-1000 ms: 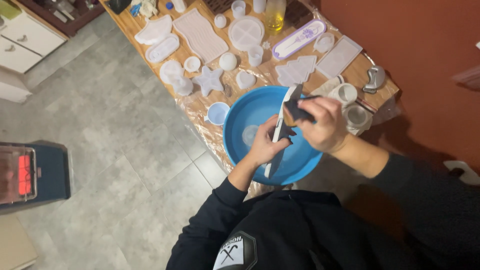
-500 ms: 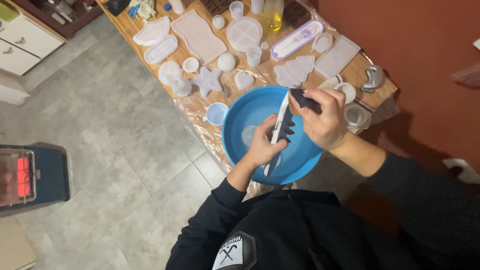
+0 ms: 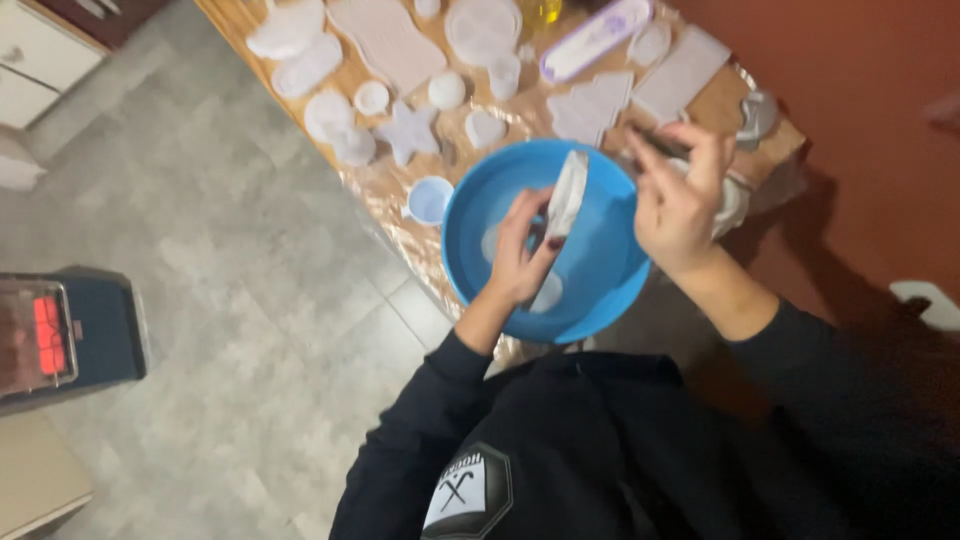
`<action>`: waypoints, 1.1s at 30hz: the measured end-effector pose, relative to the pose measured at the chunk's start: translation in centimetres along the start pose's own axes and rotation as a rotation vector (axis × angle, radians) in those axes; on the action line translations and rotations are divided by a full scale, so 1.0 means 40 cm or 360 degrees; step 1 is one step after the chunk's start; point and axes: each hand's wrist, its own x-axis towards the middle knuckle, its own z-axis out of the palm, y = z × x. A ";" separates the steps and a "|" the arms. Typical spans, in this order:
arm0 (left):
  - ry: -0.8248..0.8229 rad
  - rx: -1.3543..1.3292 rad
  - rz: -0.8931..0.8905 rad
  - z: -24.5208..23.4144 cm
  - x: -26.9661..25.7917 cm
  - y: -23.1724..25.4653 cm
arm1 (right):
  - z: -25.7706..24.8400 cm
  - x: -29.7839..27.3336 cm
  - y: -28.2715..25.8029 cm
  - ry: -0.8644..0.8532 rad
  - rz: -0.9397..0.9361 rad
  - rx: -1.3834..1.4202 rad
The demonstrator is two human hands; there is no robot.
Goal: Sanding and smoothing cast decorative objects in a bowl of water.
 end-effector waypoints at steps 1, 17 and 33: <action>-0.0006 -0.0006 -0.0029 0.013 -0.021 -0.013 | -0.003 -0.022 -0.008 -0.0022 0.0020 0.0006; -0.0238 0.0327 0.0027 0.088 -0.064 -0.213 | 0.000 -0.147 0.043 0.0168 0.0474 0.0170; 0.0008 0.0302 0.0162 0.054 -0.061 -0.032 | 0.059 -0.179 -0.042 -0.0269 0.0570 0.0863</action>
